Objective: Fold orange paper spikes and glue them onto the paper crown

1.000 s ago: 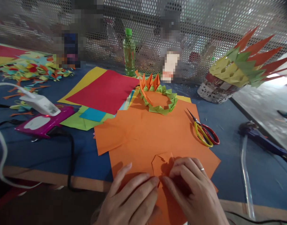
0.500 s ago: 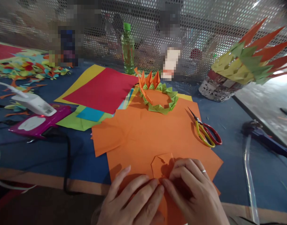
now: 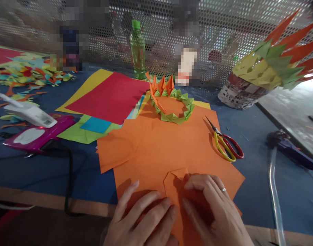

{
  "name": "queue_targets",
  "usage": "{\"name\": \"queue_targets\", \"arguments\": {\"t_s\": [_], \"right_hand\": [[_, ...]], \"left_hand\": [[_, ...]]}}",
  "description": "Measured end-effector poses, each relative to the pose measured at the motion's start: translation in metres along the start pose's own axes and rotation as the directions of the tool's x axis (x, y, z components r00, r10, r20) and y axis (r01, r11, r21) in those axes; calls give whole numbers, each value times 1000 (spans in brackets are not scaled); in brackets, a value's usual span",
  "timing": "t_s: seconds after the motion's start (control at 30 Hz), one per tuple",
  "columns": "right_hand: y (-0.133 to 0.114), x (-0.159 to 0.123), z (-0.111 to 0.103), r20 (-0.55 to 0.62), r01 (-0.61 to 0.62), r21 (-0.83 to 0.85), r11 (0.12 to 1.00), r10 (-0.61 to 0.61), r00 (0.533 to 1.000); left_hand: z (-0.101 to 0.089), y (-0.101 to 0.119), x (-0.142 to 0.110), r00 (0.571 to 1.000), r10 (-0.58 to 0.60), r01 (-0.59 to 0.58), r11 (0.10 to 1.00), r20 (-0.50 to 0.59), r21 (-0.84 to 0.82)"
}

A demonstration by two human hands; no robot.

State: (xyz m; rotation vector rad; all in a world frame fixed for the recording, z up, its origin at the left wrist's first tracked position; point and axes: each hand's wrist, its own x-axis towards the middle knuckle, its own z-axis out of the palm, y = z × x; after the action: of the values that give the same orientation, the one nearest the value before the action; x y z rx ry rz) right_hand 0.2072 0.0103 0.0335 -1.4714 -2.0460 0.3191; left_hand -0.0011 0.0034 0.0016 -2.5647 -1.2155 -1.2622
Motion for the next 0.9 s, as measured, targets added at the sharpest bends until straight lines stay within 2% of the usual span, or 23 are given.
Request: {"name": "queue_targets", "arguments": {"t_s": [0.17, 0.53, 0.73, 0.83, 0.9], "right_hand": [[6, 3, -5, 40, 94, -16, 995, -94, 995], [2, 1, -7, 48, 57, 51, 997, -59, 997], [-2, -2, 0, -43, -11, -31, 999, 10, 999], [-1, -2, 4, -71, -6, -107, 994, -1, 997], [1, -2, 5, -73, -27, -97, 995, 20, 997]], "left_hand": [[1, 0, 0, 1000, -9, 9, 999, 19, -33], [-6, 2, 1, 998, -48, 51, 994, 35, -100], [8, -2, 1, 994, 23, -30, 997, -104, -68], [8, -2, 1, 995, 20, -28, 997, -100, -78], [5, 1, 2, 995, 21, -30, 996, -102, -85]]}}
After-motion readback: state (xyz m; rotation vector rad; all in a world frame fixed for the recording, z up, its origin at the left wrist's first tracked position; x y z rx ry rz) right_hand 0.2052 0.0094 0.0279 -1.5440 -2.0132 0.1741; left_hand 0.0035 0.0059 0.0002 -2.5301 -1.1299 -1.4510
